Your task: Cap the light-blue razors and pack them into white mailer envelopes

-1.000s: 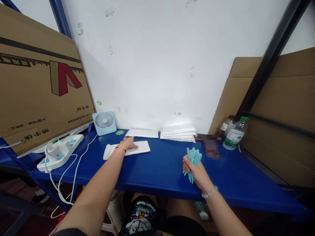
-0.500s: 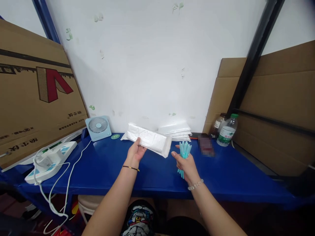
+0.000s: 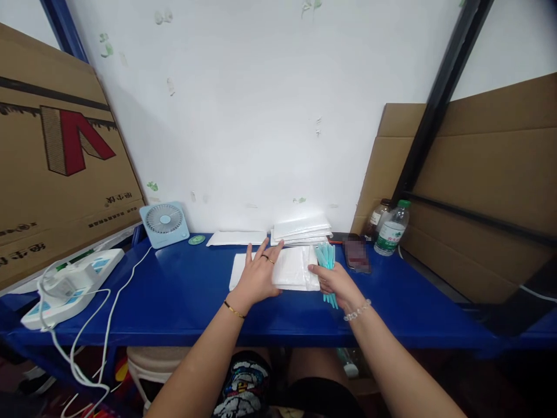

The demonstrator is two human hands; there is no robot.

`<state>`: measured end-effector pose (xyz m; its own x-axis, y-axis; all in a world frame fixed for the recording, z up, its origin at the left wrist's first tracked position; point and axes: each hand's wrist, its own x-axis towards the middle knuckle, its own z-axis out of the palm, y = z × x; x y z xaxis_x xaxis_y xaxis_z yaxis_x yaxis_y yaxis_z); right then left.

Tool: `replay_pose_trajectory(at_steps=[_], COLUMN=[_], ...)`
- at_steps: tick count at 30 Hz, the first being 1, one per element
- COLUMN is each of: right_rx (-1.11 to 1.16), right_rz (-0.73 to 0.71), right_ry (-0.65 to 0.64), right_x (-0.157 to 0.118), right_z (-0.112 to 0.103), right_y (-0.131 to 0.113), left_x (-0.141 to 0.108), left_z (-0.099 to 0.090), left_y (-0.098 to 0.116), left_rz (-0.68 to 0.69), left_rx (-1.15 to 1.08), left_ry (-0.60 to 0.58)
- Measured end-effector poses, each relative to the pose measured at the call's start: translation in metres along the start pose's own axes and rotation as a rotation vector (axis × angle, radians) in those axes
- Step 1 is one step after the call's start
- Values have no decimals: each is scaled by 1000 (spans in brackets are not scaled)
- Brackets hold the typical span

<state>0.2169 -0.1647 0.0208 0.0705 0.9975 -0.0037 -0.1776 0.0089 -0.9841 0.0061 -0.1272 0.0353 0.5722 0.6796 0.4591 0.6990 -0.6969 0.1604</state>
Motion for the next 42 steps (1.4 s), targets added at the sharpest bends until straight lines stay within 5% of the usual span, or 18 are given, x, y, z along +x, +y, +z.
replay_pose_trajectory(at_steps=[3, 6, 12, 21, 26, 29, 34, 36, 39, 42], right_rx=[7, 148, 347, 108, -285, -402, -507, -535, -587, -777], right_rz=[-55, -309, -571, -553, -410, -456, -477, -541, -728, -919], right_ry=[69, 195, 148, 129, -114, -229, -497, -405, -162, -117], right_x=[-3, -5, -6, 11, 16, 17, 31, 39, 48, 51], right_z=[-9, -18, -10, 28, 43, 44, 36, 36, 38, 39], right_y=[-13, -41, -95, -82, -98, -115, -124, -120, -114, -117], left_x=[13, 21, 32, 34, 35, 31, 22, 21, 24, 27], left_z=[5, 8, 3, 14, 21, 19, 17, 19, 22, 22], left_y=[0, 3, 22, 39, 29, 19, 7, 6, 4, -2], left_rz=[-41, -119, -220, -183, -213, -185, -84, -101, -213, -251], left_rx=[-14, -70, -219, -667, -891, -1093, -1605, -1677, -1627, -1581], left_ry=[-16, 26, 70, 203, 210, 174, -96, -86, 96, 163])
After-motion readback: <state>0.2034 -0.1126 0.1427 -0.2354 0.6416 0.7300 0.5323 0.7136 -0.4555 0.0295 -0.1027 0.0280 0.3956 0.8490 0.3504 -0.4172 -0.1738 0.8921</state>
